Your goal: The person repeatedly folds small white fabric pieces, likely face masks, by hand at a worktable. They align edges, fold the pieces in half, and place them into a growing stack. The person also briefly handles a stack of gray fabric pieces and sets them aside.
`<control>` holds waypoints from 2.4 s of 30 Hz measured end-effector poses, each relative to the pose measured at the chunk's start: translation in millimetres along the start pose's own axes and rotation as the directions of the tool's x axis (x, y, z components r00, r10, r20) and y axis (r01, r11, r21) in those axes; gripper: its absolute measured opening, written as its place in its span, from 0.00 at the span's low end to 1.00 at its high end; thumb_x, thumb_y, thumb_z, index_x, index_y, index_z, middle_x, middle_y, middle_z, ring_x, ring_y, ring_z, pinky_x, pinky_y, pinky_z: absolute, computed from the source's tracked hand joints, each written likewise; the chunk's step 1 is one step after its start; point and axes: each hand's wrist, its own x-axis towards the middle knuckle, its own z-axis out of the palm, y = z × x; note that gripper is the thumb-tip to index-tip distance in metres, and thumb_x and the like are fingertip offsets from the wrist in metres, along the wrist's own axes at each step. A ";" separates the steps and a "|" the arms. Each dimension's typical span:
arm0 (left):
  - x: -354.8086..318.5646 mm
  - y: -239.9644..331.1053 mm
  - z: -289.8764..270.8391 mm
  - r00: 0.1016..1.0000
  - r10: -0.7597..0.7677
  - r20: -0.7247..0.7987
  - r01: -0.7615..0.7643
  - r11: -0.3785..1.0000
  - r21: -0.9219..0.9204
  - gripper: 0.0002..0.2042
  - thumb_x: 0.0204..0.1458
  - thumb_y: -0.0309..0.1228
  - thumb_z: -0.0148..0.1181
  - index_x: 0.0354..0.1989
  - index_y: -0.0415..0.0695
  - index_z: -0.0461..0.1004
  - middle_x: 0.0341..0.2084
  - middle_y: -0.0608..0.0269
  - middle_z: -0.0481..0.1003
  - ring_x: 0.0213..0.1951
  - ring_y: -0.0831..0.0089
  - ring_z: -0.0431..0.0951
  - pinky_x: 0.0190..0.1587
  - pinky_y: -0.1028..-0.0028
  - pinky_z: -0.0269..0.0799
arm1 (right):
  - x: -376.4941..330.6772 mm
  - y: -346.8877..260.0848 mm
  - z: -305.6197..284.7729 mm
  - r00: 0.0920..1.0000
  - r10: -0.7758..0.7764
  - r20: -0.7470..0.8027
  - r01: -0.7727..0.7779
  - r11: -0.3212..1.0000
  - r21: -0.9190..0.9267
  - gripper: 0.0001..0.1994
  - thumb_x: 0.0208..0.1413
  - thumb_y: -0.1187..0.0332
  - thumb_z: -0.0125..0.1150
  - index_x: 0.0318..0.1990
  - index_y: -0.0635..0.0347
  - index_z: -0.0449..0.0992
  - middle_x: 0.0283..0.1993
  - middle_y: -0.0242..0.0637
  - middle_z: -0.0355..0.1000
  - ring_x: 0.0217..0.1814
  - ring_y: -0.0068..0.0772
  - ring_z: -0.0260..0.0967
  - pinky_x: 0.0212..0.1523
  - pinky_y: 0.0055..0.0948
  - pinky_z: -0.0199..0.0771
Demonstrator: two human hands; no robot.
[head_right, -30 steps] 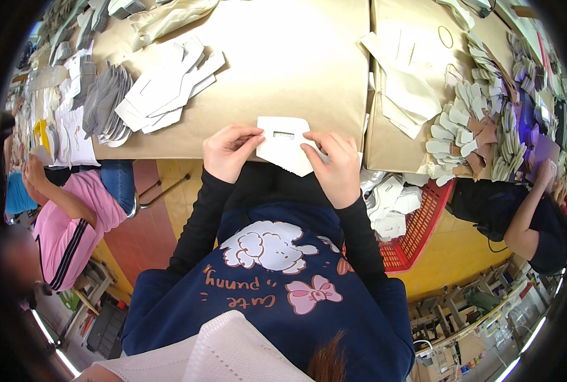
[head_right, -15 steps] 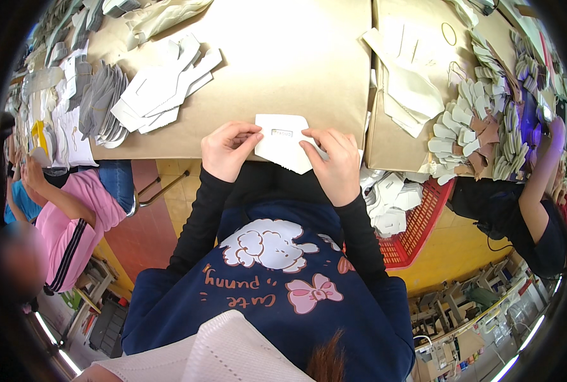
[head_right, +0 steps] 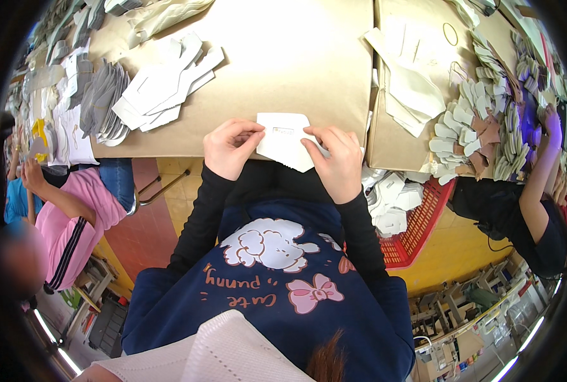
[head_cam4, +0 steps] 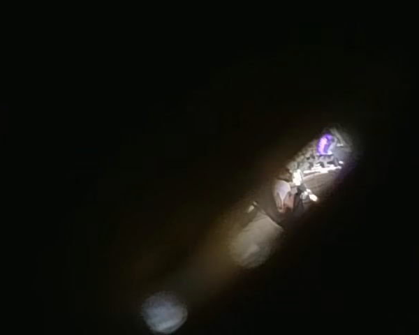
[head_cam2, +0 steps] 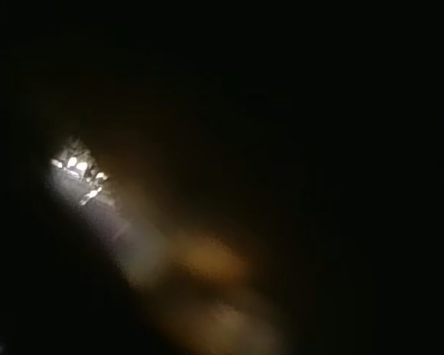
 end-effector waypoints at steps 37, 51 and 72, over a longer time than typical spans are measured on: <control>1.4 1.1 2.8 0.999 -0.036 0.011 0.035 0.996 0.083 0.05 0.52 0.23 0.67 0.37 0.39 0.84 0.31 0.62 0.81 0.29 0.75 0.83 0.36 0.78 0.78 | 0.6 1.9 1.0 1.000 0.011 0.016 -0.011 1.000 -0.025 0.08 0.52 0.69 0.70 0.40 0.56 0.83 0.27 0.32 0.72 0.28 0.33 0.69 0.35 0.32 0.61; -3.3 0.5 11.1 0.998 0.028 -0.052 -0.020 0.990 0.140 0.05 0.52 0.22 0.65 0.36 0.41 0.85 0.29 0.62 0.78 0.27 0.74 0.81 0.34 0.77 0.78 | 2.0 -3.3 -0.9 0.996 -0.056 0.067 0.068 0.981 -0.180 0.14 0.54 0.69 0.67 0.49 0.46 0.84 0.29 0.29 0.71 0.29 0.31 0.68 0.35 0.32 0.61; 1.6 -2.9 10.1 0.988 0.145 -0.053 -0.115 0.918 0.381 0.10 0.42 0.35 0.74 0.36 0.59 0.87 0.35 0.70 0.70 0.43 0.66 0.68 0.51 0.67 0.62 | 20.9 -13.1 24.5 0.985 -0.169 -0.019 0.159 0.956 -0.246 0.13 0.43 0.64 0.75 0.39 0.38 0.88 0.60 0.32 0.67 0.57 0.46 0.60 0.55 0.42 0.64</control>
